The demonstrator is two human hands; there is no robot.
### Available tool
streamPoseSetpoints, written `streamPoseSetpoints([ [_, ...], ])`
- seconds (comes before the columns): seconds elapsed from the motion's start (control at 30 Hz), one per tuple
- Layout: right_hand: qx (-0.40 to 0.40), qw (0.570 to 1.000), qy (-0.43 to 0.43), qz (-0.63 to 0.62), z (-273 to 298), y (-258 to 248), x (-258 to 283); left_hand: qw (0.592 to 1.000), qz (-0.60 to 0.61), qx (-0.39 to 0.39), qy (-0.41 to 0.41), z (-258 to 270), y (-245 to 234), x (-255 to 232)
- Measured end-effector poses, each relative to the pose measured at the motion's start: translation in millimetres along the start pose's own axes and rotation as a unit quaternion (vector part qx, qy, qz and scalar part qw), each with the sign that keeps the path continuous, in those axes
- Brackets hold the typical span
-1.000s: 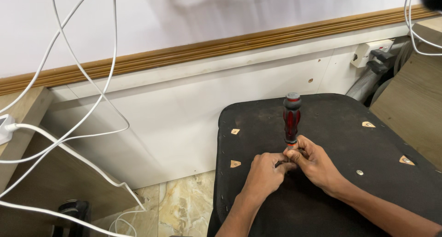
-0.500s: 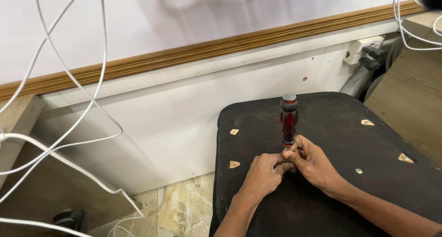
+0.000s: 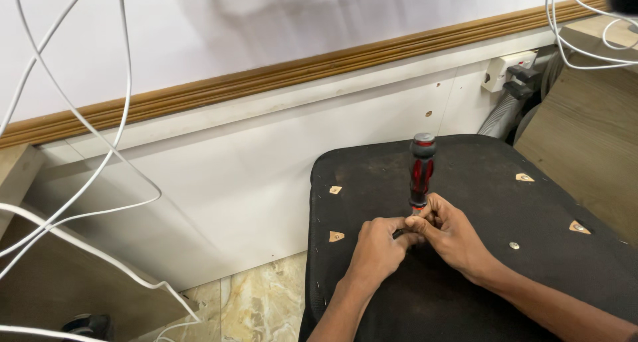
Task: The person uses a screwdriver to tighten screws into metal brackets on the underside of an overturned chair seat. The person works on multiple brackets in sequence, securing each screw until it is flush with the bracket.
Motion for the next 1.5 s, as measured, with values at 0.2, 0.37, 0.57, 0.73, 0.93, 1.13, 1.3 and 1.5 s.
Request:
streamPoseSetpoints([
  [0.2,0.001,1.0,0.017,-0.005,-3,3,4,1.0,-0.014,-0.001,0.0,-4,3,3],
  [0.37,0.031,0.998,0.026,-0.042,5,8,10,1.0,-0.014,-0.013,0.019,-6,4,9],
  [0.57,0.032,0.998,0.011,-0.047,4,7,8,1.0,0.001,-0.011,0.017,-4,9,15],
  [0.73,0.023,1.0,0.012,0.002,4,2,4,0.999,-0.003,-0.021,0.033,-1,10,13],
  [0.93,0.036,0.999,0.005,-0.008,4,10,5,0.999,-0.004,-0.031,0.028,5,7,15],
  [1.13,0.028,1.0,0.013,0.0,3,11,5,0.999,-0.007,-0.03,0.027,3,8,17],
  [1.3,0.025,1.0,0.009,-0.016,2,15,-3,0.999,0.003,-0.025,0.025,2,11,26],
  [1.5,0.014,1.0,0.02,0.001,8,24,-7,0.999,-0.004,-0.025,0.033,5,12,38],
])
Point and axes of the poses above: each hand's wrist, its own z-axis away from the middle knuckle, its own y-axis out of the palm, x = y × z, the point moved 2 cm from there along -z, towards the middle knuckle, and after that the axes turned 13 degrees about -z, right-handed, at the moved point
